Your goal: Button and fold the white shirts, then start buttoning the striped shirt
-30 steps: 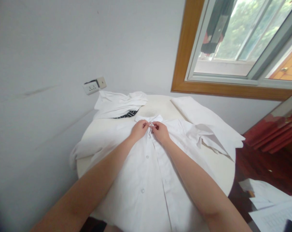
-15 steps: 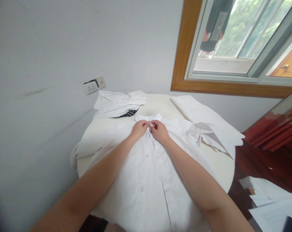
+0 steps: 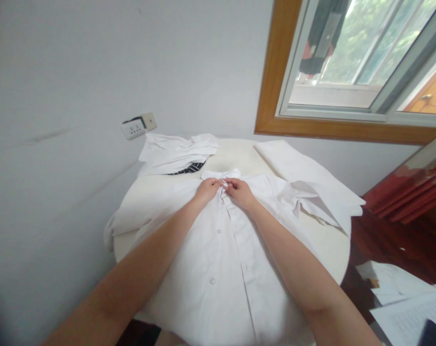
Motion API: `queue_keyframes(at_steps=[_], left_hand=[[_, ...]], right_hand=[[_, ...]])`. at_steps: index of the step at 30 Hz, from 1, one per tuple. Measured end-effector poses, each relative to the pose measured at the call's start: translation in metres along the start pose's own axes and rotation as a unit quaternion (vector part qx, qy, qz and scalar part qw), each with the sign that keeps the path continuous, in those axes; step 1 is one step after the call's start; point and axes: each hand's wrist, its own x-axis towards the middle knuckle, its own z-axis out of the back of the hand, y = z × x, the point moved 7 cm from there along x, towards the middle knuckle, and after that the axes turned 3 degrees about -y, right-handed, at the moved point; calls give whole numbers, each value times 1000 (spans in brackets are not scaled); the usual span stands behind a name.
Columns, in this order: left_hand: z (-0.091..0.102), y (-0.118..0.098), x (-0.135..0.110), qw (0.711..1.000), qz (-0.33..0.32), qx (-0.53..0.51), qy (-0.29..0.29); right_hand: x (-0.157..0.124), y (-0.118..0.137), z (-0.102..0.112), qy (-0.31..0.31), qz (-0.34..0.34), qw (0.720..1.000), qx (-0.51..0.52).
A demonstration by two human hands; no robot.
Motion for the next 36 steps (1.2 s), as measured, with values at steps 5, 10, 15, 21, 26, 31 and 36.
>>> queue_keyframes(at_steps=[5,10,15,21,26,31,36], left_hand=[[0,-1,1,1000,-12,-12,5],[1,-2,0,1000,-14,-18,4],[1,-2,-2,1000,3,-11,5],[2,-3,-3,1000,6,-21,7],[4,-4,-5,999,16,-30,8],[4,-4,-6,1000,14,-14,11],[3,-4,-7,1000,6,-10,10]], right_hand=[[3,-9,-1,5,-14,998,55],[2,-9,1,-7,-33,998,57],[0,-4,2,-11,-58,995,86],[-1,-1,-1,4,-60,992,114],[-1,-3,-1,7,-48,993,108],[-1,1,-1,-3,-5,999,32],[-2,4,-3,8,15,1000,6]])
